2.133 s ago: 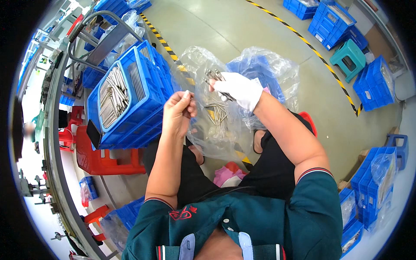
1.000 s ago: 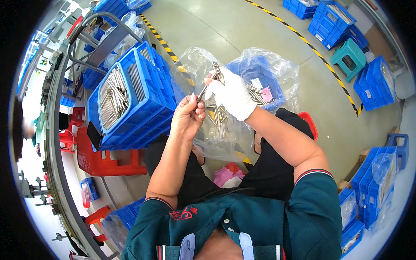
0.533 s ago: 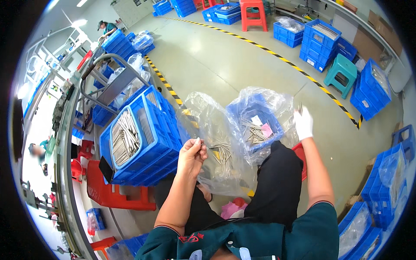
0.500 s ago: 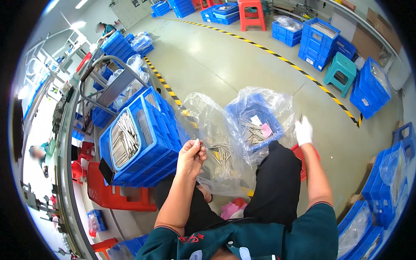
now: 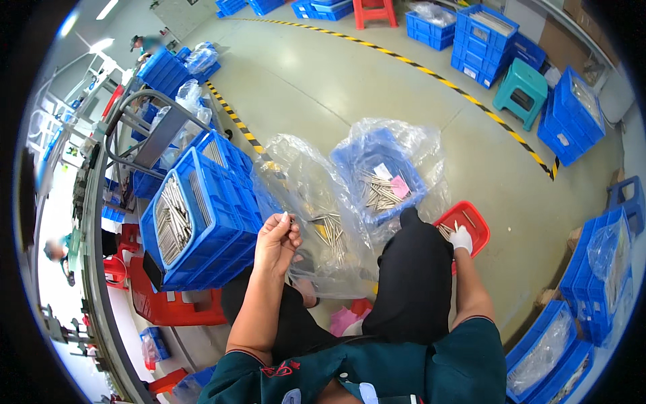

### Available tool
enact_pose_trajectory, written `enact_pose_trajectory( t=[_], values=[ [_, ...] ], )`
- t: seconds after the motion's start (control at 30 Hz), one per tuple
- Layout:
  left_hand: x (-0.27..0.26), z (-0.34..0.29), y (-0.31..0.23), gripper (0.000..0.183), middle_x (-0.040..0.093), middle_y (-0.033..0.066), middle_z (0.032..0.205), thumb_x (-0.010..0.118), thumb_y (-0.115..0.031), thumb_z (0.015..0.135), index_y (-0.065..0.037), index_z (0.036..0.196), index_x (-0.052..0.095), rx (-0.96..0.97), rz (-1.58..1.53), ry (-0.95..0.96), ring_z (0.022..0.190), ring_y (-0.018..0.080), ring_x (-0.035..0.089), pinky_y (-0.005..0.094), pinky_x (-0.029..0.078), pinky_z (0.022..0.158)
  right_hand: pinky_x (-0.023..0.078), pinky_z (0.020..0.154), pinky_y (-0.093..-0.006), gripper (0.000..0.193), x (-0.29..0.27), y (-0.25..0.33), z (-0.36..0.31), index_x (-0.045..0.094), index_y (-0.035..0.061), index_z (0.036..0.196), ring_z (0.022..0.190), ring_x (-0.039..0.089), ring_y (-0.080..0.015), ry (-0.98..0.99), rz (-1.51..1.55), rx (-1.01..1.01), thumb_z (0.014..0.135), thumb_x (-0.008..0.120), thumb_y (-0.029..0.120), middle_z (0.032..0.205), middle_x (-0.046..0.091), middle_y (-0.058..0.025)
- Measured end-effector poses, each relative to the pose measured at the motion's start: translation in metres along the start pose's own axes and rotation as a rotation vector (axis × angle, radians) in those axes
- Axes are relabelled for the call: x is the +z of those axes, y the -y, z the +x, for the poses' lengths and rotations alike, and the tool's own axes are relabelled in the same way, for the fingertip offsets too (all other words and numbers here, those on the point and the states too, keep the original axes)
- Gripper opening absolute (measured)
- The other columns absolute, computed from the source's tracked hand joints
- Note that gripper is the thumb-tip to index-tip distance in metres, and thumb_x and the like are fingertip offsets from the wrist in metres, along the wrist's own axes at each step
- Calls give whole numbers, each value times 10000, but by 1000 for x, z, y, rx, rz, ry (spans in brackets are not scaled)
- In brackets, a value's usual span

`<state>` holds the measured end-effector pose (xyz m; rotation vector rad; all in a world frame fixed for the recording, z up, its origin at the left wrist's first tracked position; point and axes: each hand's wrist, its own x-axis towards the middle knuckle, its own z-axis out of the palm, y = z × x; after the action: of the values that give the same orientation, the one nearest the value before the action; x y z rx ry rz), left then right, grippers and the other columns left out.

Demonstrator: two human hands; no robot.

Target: The person sorts small metal pins and metal tubes from a plastic bag into a blue crate and a red tray, wearing gloves.

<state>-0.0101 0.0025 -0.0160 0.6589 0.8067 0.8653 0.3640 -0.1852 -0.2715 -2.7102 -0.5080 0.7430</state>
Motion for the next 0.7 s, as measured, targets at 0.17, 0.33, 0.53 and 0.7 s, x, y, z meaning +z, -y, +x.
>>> enact_pose_trajectory(
  t=[0.17, 0.33, 0.53, 0.7],
  values=[
    [6, -5, -1, 106, 552, 64, 692, 571, -136, 849, -37, 831, 538, 10, -41, 72, 550, 106, 486, 244, 423, 510, 437, 618, -446, 310, -99, 122, -24, 477, -17, 911, 688, 576, -383, -191, 223, -506, 779, 553, 253, 724, 577, -232],
    [-3, -2, -13, 96, 526, 60, 678, 534, -134, 867, -39, 859, 525, 41, -125, 128, 550, 118, 448, 244, 380, 491, 285, 398, -186, 220, -162, 267, -146, 591, 38, 919, 447, 382, -28, 602, 526, -870, 812, 563, 228, 594, 529, 7],
    [-11, -4, -29, 119, 514, 46, 652, 555, -150, 860, -32, 848, 545, 61, -174, 167, 539, 103, 431, 234, 355, 480, 270, 393, -191, 216, -131, 315, -233, 607, 0, 883, 439, 395, -33, 1066, 553, -851, 807, 595, 202, 562, 511, 8],
    [-21, -12, -25, 124, 535, 50, 653, 572, -144, 851, -27, 820, 541, 69, -114, 207, 523, 98, 445, 232, 371, 467, 271, 401, -198, 187, -116, 315, -248, 604, 37, 824, 445, 394, -38, 993, 415, -909, 808, 601, 223, 547, 495, 11]
  ],
)
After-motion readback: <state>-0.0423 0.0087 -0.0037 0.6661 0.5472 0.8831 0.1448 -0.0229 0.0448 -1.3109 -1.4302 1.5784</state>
